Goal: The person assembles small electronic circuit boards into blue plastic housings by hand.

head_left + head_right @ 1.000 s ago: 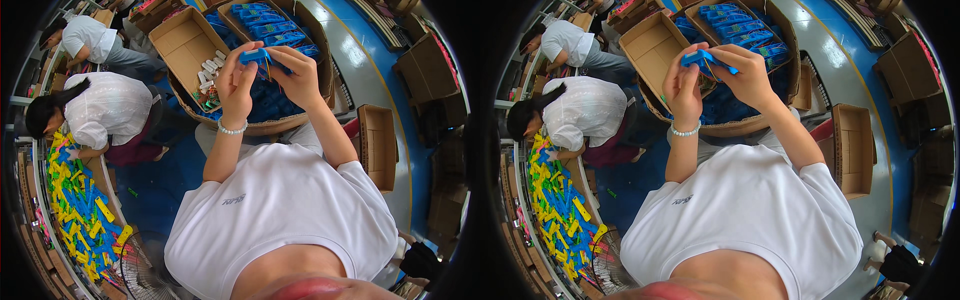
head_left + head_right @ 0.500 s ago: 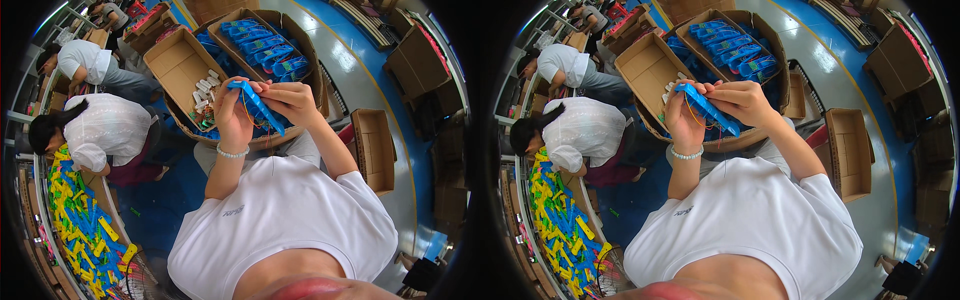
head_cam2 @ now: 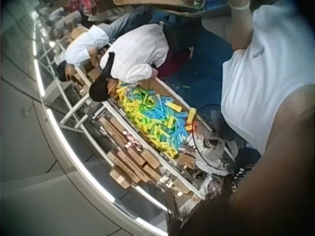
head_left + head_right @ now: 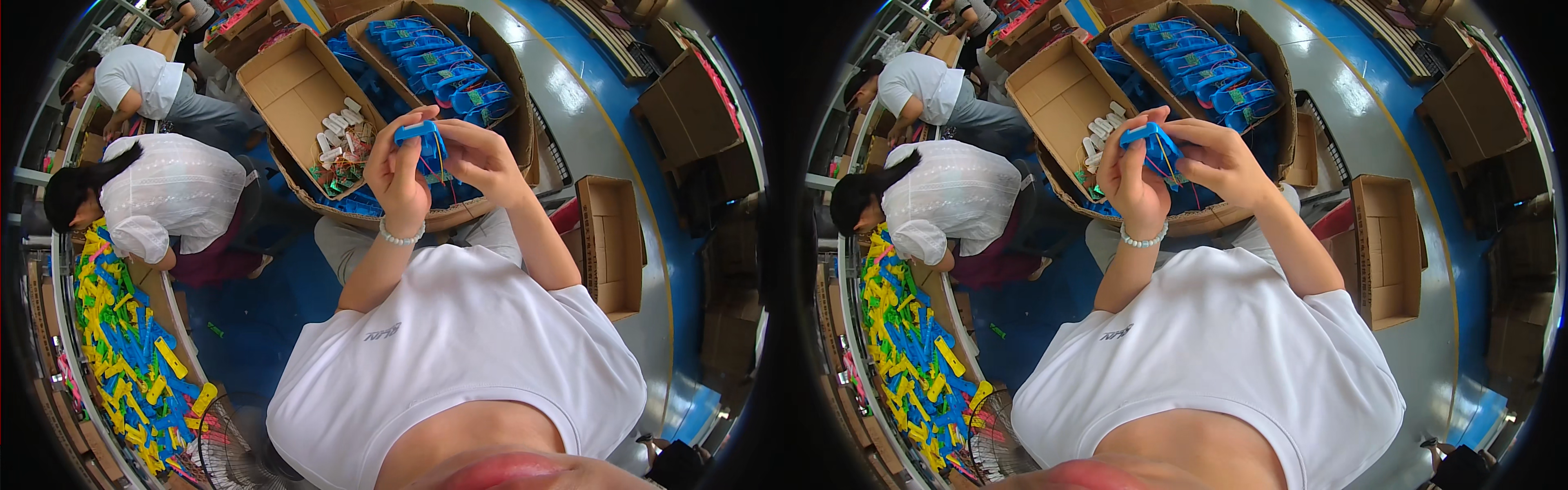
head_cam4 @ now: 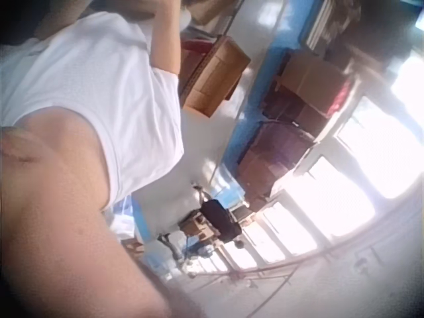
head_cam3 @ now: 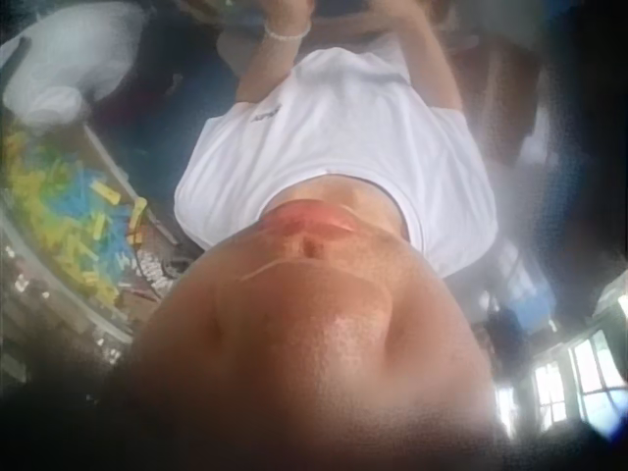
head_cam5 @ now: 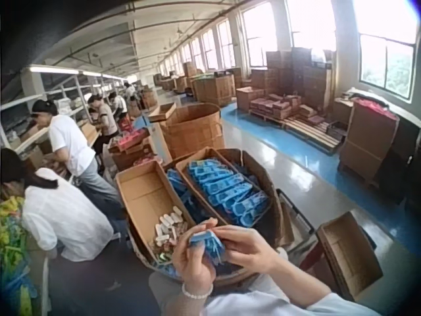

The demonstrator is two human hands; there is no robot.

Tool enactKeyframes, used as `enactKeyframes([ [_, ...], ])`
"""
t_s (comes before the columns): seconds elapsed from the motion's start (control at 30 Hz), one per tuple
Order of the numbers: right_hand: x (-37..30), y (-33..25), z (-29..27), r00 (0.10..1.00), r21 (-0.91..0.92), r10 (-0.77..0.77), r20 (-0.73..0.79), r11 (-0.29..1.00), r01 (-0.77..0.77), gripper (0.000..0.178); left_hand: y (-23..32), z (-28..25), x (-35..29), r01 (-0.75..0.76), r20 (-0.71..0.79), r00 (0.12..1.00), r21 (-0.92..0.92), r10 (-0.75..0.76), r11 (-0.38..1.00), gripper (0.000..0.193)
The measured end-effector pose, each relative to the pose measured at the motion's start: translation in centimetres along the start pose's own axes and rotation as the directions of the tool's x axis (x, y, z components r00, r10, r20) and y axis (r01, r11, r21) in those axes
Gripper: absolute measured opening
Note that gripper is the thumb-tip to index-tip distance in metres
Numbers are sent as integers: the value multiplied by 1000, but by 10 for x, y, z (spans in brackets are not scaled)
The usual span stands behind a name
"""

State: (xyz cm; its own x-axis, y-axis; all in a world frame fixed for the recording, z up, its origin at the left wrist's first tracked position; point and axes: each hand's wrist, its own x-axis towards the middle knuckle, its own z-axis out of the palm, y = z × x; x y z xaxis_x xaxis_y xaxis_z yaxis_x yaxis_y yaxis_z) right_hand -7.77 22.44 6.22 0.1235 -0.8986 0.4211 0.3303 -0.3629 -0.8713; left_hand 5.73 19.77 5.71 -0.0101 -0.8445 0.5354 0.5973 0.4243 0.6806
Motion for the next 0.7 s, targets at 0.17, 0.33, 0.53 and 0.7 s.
enactKeyframes([
  [0.17, -2, 19, 13, 990, -304, -65, -129, 952, 23, 36, -7, -2, -3, -181, 55, 983, 218, 173, 959, 22],
  [0.33, -3, 27, 22, 970, -341, -175, -166, 934, 110, 36, -7, -4, 2, -340, 97, 940, 328, 327, 881, 23],
  [0.53, -2, 35, 26, 956, -283, -214, -199, 947, 153, 33, -5, -6, 10, -440, 249, 895, 358, 370, 824, 22],
  [0.7, 6, 30, 30, 917, -221, -303, -257, 943, 250, 36, -13, -7, 14, -467, 306, 873, 296, 381, 833, 22],
])
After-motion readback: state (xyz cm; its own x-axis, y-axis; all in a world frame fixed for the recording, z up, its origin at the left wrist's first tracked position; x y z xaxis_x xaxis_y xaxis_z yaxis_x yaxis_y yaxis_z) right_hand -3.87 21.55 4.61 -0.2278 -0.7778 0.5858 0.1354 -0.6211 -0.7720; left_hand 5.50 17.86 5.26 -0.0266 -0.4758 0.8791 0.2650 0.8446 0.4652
